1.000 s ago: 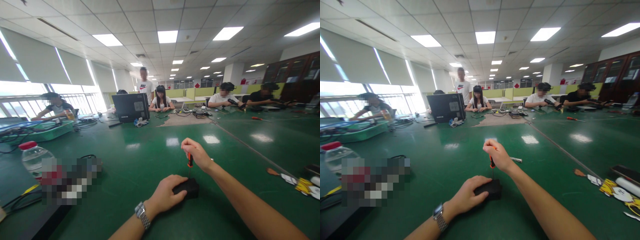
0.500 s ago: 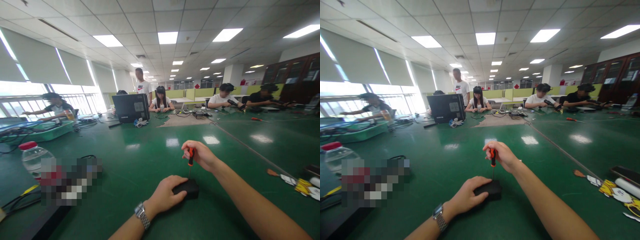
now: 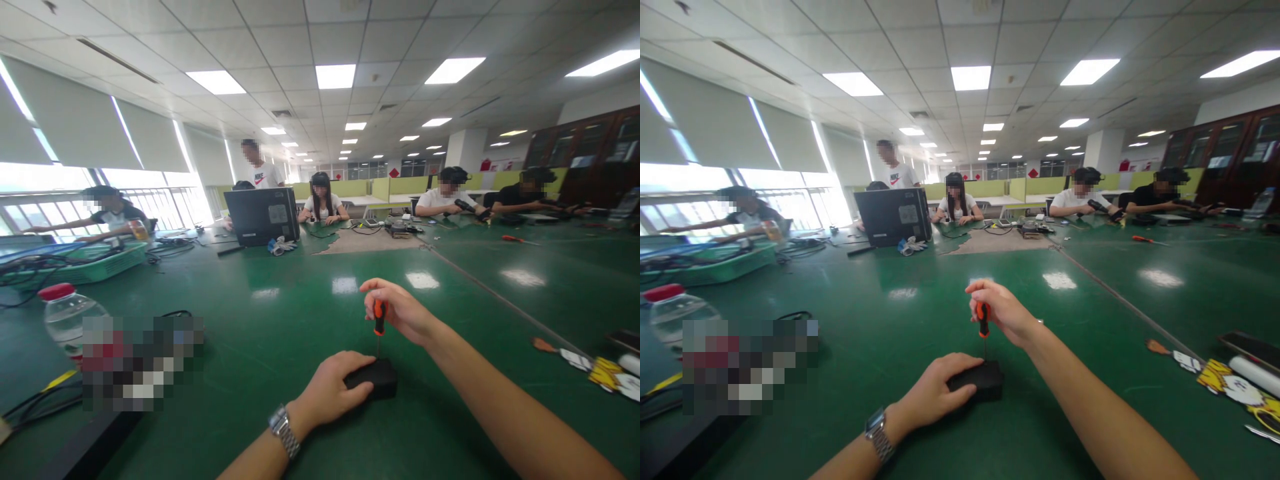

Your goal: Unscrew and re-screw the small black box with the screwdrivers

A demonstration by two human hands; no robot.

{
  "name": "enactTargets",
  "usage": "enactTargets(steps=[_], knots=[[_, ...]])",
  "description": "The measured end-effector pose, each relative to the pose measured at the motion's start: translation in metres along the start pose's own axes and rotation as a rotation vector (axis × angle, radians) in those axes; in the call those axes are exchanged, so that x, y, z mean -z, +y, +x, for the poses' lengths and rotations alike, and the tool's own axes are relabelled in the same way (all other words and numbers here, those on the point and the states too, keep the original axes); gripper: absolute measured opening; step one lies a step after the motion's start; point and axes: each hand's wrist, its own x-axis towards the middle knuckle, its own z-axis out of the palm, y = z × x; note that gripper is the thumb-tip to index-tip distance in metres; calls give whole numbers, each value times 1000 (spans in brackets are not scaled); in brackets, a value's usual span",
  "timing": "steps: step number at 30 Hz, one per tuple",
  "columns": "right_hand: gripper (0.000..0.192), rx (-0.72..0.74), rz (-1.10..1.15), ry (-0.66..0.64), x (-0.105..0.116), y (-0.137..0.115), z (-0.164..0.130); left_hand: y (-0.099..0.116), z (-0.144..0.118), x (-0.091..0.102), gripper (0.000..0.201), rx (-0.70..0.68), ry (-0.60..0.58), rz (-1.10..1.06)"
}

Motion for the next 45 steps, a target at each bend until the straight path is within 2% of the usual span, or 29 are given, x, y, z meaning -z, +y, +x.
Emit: enactTargets(steps=[2,6,11,14,18,22,26,31,35,38,42,45], knots=[[17,-4,5,-43,0,0,0,0,0,0,39,3,-3,-2],[19,-3,-24,9,0,-1,0,1,0,0,39,6,-5,-5],[18,-12,2,-44,0,-3,-1,1,-1,0,39,5,-4,-1],[20,-8,-23,-8,0,-4,-2,1,-1,0,38,8,-6,-5],[18,-18,-12,-77,0,-4,-2,1,0,1,38,5,-3,-16],[23,0,-55,0,0,-5,-3,1,0,0,38,2,5,-9],[21,-30,-61,-62,0,-5,-3,0,0,0,38,-3,-1,-12],[25,0,-98,85,-1,-4,-2,0,0,0,39,0,3,-11],[25,-35,-72,30,-1,-2,-1,0,0,0,38,1,-4,-9],[26,-1,-109,88,-1,-2,-1,0,-1,0,38,0,-5,-8],[24,-38,-87,-31,-2,-3,-2,0,-1,-1,38,0,-2,-9],[24,0,-129,42,-2,-4,-3,0,-1,0,39,-1,-3,-12]])
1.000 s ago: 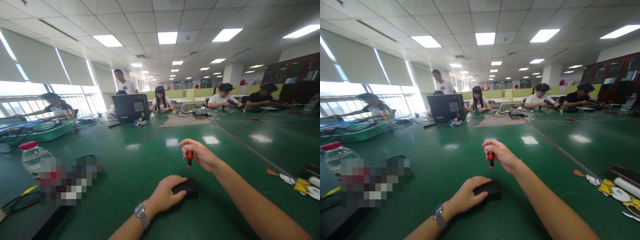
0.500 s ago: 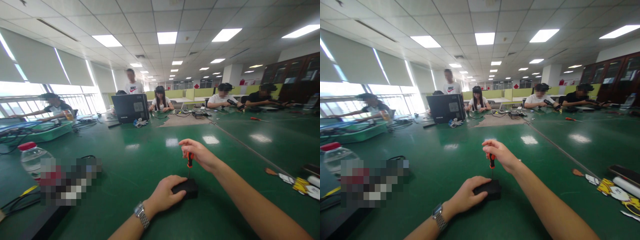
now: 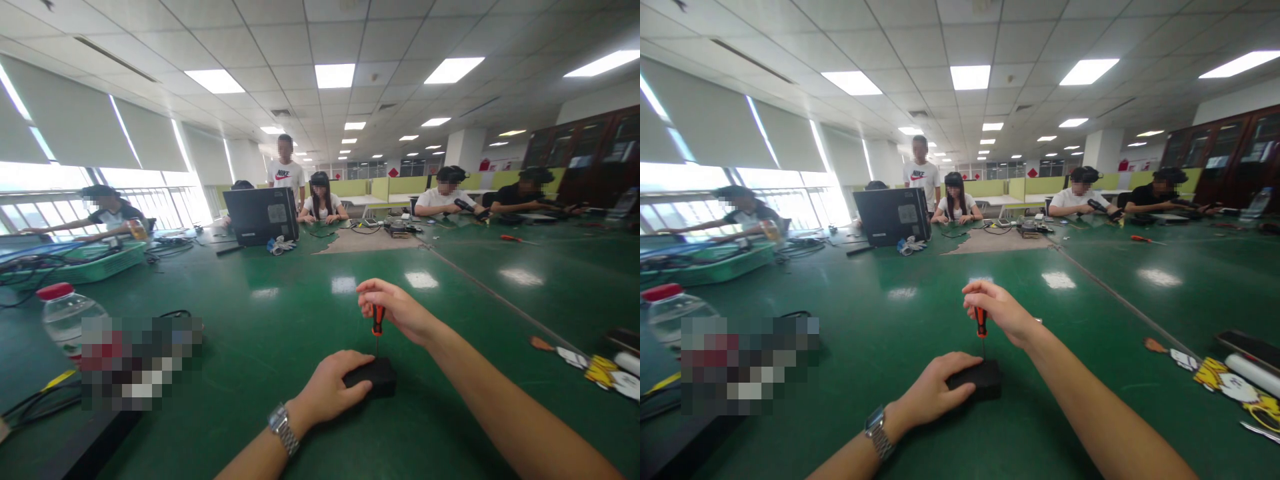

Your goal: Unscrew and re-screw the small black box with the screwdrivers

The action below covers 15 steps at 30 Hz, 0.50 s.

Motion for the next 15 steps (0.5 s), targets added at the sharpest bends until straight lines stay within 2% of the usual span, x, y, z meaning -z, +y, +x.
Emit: enactTargets(steps=[2,5,9,13,15], knots=[[24,9,-20,21,0,0,0,0,0,0,39,2,-3,-2],[22,-24,-4,-77,1,-1,0,1,0,1,39,6,-5,-2],[23,12,-24,-2,1,-2,-1,2,1,1,39,6,-5,-1],[19,-40,40,-87,0,-2,-1,2,0,1,39,5,-3,4],[21,-20,27,-49,1,-2,-1,1,1,1,39,6,-6,3]])
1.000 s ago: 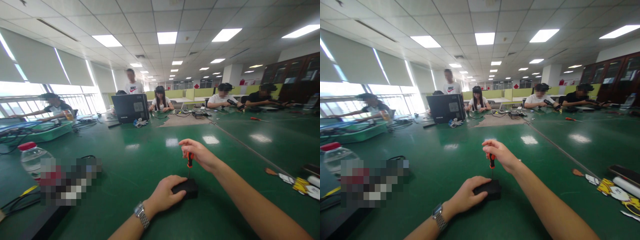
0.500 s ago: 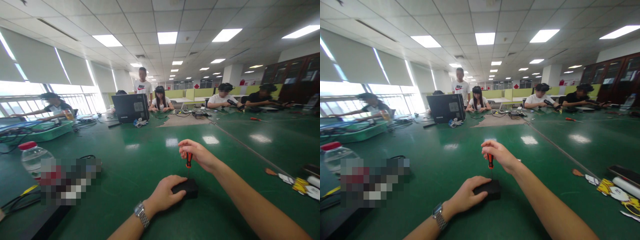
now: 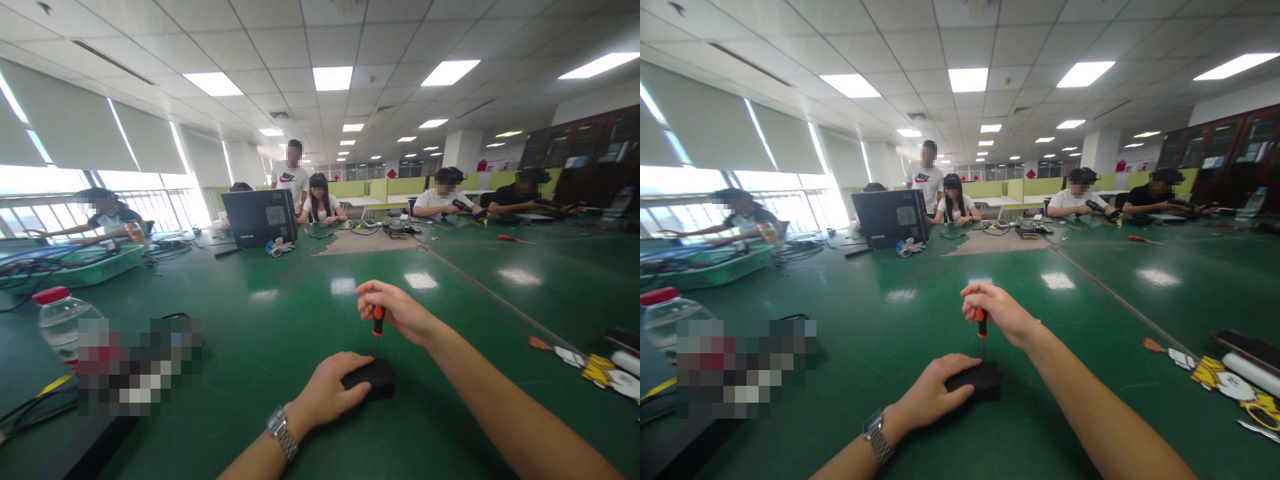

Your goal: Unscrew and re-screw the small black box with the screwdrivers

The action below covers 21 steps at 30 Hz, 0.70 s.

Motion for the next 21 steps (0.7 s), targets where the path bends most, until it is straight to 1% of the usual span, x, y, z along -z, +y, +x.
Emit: enactTargets(steps=[2,5,6,9,14,17,19,21], knots=[[23,15,-18,27,0,0,0,-1,0,-1,39,-1,-3,1],[20,-10,-11,-28,-1,1,-1,-3,1,-2,39,1,-1,3],[20,-7,-16,-26,-1,1,-1,-3,1,-2,39,3,1,2],[23,20,-47,41,-2,1,-1,-2,0,-2,39,5,3,-2],[21,-5,-37,53,-1,2,1,0,1,0,39,3,-2,-6],[22,13,-34,121,0,2,1,-1,1,0,39,3,1,-6],[22,5,-19,114,2,3,1,-1,1,0,39,2,0,-5],[19,-15,2,72,2,3,1,-2,1,-1,39,-1,-1,-3]])
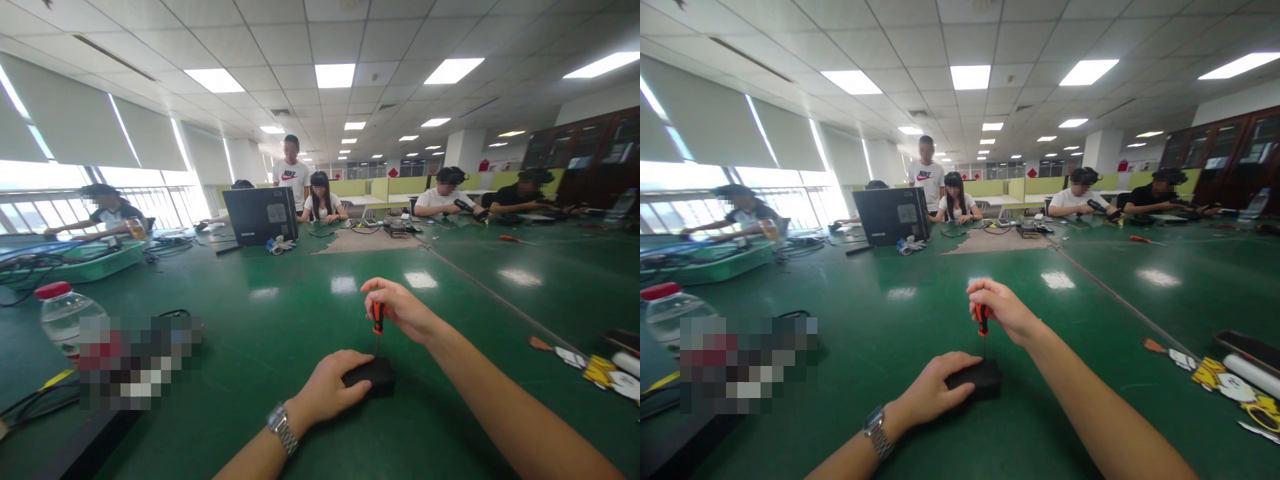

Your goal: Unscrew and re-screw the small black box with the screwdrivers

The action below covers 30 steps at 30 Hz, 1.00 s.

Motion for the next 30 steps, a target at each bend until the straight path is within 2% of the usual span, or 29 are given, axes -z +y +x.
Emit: enactTargets(steps=[2,7,10,17,25,30], knots=[[18,-11,4,-18,0,0,0,-1,0,0,39,-3,-2,2],[21,18,-20,69,-2,1,2,-4,-1,0,45,3,-6,12],[20,25,-18,50,-3,0,2,-8,-1,0,51,42,18,45],[21,23,-50,117,-3,0,1,-11,0,-1,44,73,70,66],[18,15,15,51,-3,-1,-1,-9,-1,-1,42,79,79,71],[15,32,-27,86,-4,-3,0,-8,-1,0,42,79,75,68]])
